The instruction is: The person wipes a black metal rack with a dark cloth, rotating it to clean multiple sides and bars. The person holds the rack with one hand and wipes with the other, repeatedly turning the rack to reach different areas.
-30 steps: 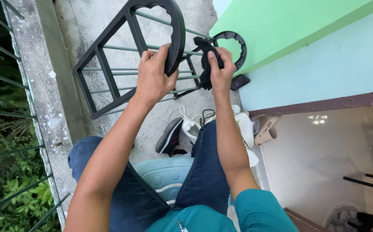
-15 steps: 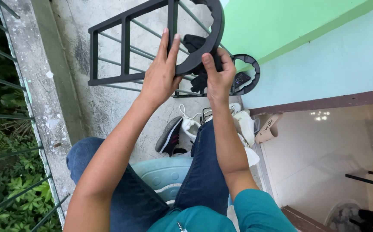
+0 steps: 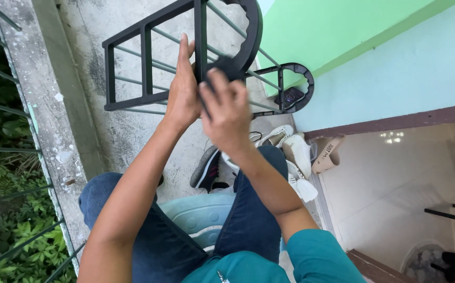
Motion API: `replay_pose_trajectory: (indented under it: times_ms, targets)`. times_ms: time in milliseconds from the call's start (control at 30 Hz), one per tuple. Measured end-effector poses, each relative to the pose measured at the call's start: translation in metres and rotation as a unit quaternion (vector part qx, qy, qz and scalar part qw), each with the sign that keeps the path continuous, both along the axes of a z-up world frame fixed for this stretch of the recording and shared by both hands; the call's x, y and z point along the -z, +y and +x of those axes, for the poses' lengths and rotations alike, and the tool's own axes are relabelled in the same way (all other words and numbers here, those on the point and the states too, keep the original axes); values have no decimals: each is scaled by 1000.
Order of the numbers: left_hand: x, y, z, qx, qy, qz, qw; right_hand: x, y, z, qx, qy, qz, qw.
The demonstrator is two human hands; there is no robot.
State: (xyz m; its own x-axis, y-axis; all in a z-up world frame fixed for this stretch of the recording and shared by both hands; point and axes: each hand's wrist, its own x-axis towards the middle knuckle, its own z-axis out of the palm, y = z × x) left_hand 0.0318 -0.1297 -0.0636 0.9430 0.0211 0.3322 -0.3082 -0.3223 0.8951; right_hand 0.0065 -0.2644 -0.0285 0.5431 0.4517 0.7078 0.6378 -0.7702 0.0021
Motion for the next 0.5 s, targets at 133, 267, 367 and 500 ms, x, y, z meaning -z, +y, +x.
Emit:
replay_pose_trajectory:
  times_ms: [133, 267, 367, 500]
  targets:
    - [8, 10, -4, 7, -48, 40, 998, 1, 10, -3, -57, 27, -30, 998]
    - [16, -4, 1, 35, 15, 36, 999, 7, -13, 21, -12, 10, 27, 1000]
    - [20, -27, -1, 57, 59, 227, 970, 7, -32, 38, 38, -41, 152, 987]
    - [24, -38, -6, 57, -12, 242, 969, 28, -59, 70, 15, 72, 458, 886]
